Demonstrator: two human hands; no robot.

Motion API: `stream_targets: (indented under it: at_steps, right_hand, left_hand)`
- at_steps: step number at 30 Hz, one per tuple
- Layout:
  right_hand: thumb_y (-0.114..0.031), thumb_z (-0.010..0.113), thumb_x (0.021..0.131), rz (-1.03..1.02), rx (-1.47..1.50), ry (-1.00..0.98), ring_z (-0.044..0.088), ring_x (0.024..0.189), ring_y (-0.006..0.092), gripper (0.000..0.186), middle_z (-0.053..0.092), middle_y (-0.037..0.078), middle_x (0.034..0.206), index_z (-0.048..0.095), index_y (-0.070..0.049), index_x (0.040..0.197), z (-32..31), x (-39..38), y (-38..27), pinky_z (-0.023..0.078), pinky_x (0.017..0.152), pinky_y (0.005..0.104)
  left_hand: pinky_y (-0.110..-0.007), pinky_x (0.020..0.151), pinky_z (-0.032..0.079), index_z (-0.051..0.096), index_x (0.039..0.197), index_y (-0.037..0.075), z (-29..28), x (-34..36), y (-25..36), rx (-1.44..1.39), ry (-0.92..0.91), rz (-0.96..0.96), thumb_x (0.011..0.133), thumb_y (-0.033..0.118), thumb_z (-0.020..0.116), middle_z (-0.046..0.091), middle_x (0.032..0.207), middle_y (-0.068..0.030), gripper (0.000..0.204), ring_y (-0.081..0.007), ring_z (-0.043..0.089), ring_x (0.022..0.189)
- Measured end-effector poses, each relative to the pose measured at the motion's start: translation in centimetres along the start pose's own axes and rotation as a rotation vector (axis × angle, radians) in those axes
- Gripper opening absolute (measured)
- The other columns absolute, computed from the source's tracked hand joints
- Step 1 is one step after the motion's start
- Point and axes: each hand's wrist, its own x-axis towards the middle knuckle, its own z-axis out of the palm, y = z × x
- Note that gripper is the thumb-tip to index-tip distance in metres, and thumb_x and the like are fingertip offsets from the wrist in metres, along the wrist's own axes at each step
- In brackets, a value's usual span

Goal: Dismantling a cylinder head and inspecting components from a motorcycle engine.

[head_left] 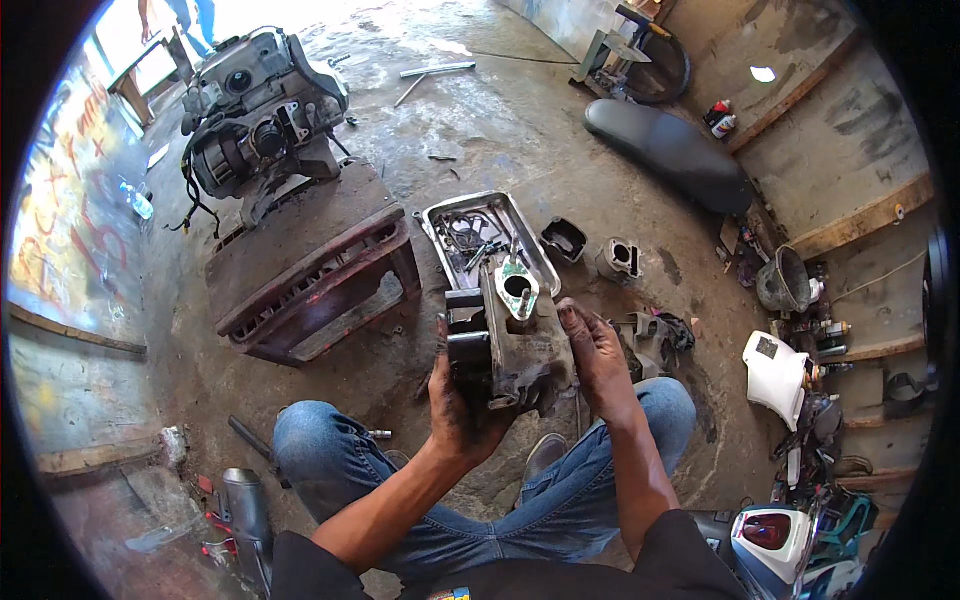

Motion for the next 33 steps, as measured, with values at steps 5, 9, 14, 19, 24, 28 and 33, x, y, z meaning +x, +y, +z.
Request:
stream_targets:
  at_steps: [5,9,14,19,24,28,33]
  right_hand:
    - [-0.033,0.056,0.101,-0.393,0.103,0.053,0.05,0.085,0.007,0.036,0.059,0.001,0.101,0.058,-0.004,0.121,1.4,0.2,0.4,0.042,0.074,0.024]
    - [-0.032,0.057,0.1,-0.362,0.146,-0.003,0.051,0.087,0.0086,0.032,0.059,0.0,0.102,0.06,-0.006,0.118,0.1,0.4,0.4,0.043,0.077,0.0256]
    - [-0.042,0.053,0.1,-0.195,-0.013,0.156,0.052,0.089,0.009,0.045,0.061,0.003,0.099,0.063,-0.001,0.117,0.9,0.3,0.0,0.043,0.08,0.0255]
    - [-0.034,0.059,0.099,-0.038,0.183,0.099,0.054,0.1,0.0112,0.039,0.064,0.007,0.104,0.063,0.001,0.116,0.6,0.5,1.1,0.043,0.09,0.0263]
    - [-0.017,0.058,0.098,-0.49,0.187,-0.009,0.053,0.105,0.0123,0.03,0.058,0.003,0.112,0.052,-0.004,0.124,1.0,-0.1,0.4,0.044,0.092,0.0297]
    - [-0.022,0.055,0.099,-0.268,0.404,0.015,0.055,0.108,0.0156,0.031,0.057,0.004,0.116,0.051,-0.004,0.123,0.7,0.3,1.2,0.043,0.096,0.0321]
    - [-0.038,0.053,0.102,-0.068,0.265,0.031,0.055,0.111,0.0125,0.046,0.062,0.007,0.12,0.055,-0.001,0.131,-0.2,-0.1,1.3,0.043,0.096,0.0297]
  left_hand:
    - [-0.049,0.097,0.048,0.051,0.137,0.011,0.3,0.2,0.5,-0.04,-0.032,-0.03,0.097,0.06,0.036,0.06,0.129,-0.0111,0.065,-0.0288,0.061,0.114]
    - [-0.049,0.098,0.049,0.049,0.139,0.011,0.2,0.0,0.5,0.008,-0.056,0.005,0.097,0.062,0.036,0.059,0.131,-0.0118,0.067,-0.0287,0.061,0.115]
    - [-0.047,0.092,0.051,0.053,0.134,0.012,2.1,-0.5,0.5,0.077,0.013,0.022,0.093,0.065,0.042,0.061,0.126,-0.0105,0.068,-0.0297,0.062,0.112]
    - [-0.047,0.095,0.05,0.053,0.134,0.012,1.8,-0.5,0.1,0.0,0.011,0.012,0.094,0.062,0.044,0.061,0.126,-0.0104,0.066,-0.0293,0.061,0.113]
    - [-0.048,0.099,0.049,0.052,0.136,0.011,1.2,-0.4,0.2,-0.08,-0.048,0.02,0.094,0.059,0.044,0.06,0.127,-0.0111,0.064,-0.0291,0.061,0.114]
    - [-0.048,0.098,0.051,0.05,0.137,0.01,-0.6,-0.3,-0.5,0.091,-0.03,0.133,0.095,0.058,0.044,0.061,0.128,-0.0115,0.064,-0.0286,0.062,0.114]
    - [-0.046,0.095,0.052,0.053,0.133,0.011,1.3,-0.6,-0.3,0.173,0.031,0.118,0.095,0.066,0.04,0.063,0.124,-0.0111,0.068,-0.0264,0.064,0.11]
